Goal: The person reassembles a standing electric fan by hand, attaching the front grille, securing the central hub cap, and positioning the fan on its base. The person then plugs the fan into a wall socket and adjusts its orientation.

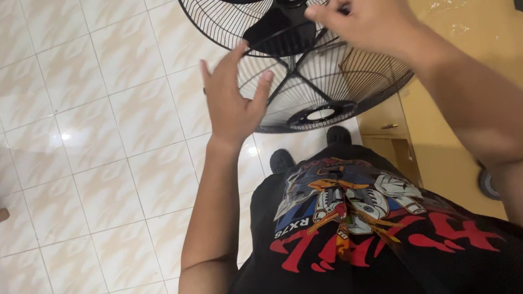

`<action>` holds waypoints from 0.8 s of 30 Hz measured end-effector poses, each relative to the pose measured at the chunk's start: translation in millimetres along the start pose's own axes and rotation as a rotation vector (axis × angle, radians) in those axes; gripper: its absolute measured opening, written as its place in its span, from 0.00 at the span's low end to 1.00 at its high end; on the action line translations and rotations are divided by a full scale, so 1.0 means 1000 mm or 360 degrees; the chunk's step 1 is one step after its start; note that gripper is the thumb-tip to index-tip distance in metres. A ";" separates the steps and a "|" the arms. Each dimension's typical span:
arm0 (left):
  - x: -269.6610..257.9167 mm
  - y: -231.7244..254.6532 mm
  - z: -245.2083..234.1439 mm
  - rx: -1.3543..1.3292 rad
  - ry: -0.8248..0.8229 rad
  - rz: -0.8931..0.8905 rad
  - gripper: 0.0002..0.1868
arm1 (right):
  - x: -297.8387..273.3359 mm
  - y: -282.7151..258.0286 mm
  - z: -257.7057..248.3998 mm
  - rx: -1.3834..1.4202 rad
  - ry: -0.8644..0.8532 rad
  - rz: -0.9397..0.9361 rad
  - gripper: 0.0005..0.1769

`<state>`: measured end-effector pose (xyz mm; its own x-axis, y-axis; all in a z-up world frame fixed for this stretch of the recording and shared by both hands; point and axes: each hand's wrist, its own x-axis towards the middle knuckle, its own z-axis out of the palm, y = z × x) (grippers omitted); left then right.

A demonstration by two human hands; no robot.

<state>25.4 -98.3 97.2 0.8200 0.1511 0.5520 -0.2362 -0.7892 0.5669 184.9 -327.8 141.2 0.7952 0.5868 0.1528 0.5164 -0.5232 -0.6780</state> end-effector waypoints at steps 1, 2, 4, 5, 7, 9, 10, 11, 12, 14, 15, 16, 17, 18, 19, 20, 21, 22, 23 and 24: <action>0.002 -0.001 0.003 -0.0079 -0.0056 -0.0220 0.22 | -0.001 -0.005 0.001 0.0000 -0.0024 0.0032 0.21; 0.002 -0.002 0.005 -0.0158 -0.0116 -0.0443 0.17 | -0.002 -0.009 0.004 0.0002 -0.0053 0.0063 0.21; -0.001 -0.007 0.010 -0.0363 -0.0123 -0.0701 0.14 | -0.006 -0.016 0.008 0.0038 -0.0072 0.0075 0.21; -0.004 -0.011 0.010 -0.0489 -0.0065 -0.0736 0.16 | -0.009 -0.018 0.010 0.0073 -0.0063 0.0057 0.19; -0.009 -0.020 0.012 -0.0620 -0.0015 -0.0789 0.20 | -0.013 -0.018 0.012 0.0166 -0.0039 -0.0024 0.16; -0.016 -0.029 0.015 -0.0637 -0.0033 -0.0839 0.19 | -0.018 -0.010 0.009 0.0277 -0.0019 -0.0140 0.12; -0.021 -0.035 0.016 -0.0704 -0.0007 -0.0843 0.20 | -0.020 -0.004 0.009 0.0235 0.0003 -0.0111 0.12; -0.026 -0.040 0.018 -0.0771 0.0020 -0.0846 0.20 | -0.023 0.004 0.008 0.0192 0.0025 -0.0081 0.11; -0.028 -0.046 0.019 -0.0840 0.0048 -0.0845 0.21 | -0.025 0.012 0.005 0.0147 0.0050 -0.0054 0.11; -0.029 -0.058 0.019 -0.0933 0.0106 -0.0889 0.21 | -0.028 0.028 0.001 0.0221 0.0176 -0.0160 0.12; -0.026 -0.065 0.018 -0.0981 0.0135 -0.0910 0.21 | -0.029 0.036 -0.001 0.0256 0.0239 -0.0214 0.12; -0.022 -0.072 0.015 -0.1016 0.0175 -0.0883 0.21 | -0.032 0.043 -0.004 0.0296 0.0273 -0.0204 0.13; -0.014 -0.080 0.011 -0.1051 0.0214 -0.0856 0.21 | -0.034 0.049 -0.008 0.0335 0.0307 -0.0194 0.14; -0.005 -0.086 0.008 -0.1082 0.0255 -0.0830 0.21 | -0.035 0.054 -0.010 0.0378 0.0339 -0.0186 0.15; 0.004 -0.091 0.004 -0.1051 0.0236 -0.0877 0.21 | -0.036 0.060 -0.016 0.0319 0.0329 -0.0257 0.22; 0.016 -0.097 -0.002 -0.1016 0.0219 -0.0923 0.21 | -0.035 0.064 -0.021 0.0264 0.0319 -0.0331 0.30; 0.027 -0.100 -0.006 -0.0980 0.0201 -0.0969 0.21 | -0.034 0.067 -0.023 0.0210 0.0310 -0.0406 0.38; 0.039 -0.101 -0.007 -0.1022 0.0189 -0.0921 0.21 | -0.032 0.070 -0.026 0.0080 0.0315 -0.0402 0.42; 0.051 -0.100 -0.005 -0.1063 0.0177 -0.0873 0.20 | -0.031 0.073 -0.027 -0.0049 0.0321 -0.0399 0.47; 0.062 -0.099 -0.003 -0.1104 0.0162 -0.0821 0.20 | -0.029 0.076 -0.028 -0.0180 0.0332 -0.0394 0.52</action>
<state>97.9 -9.3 77.6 0.8695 0.4684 0.1566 -0.1394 -0.0714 0.9877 210.4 -401.6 105.3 0.6833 0.5716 0.4542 0.7244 -0.4529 -0.5198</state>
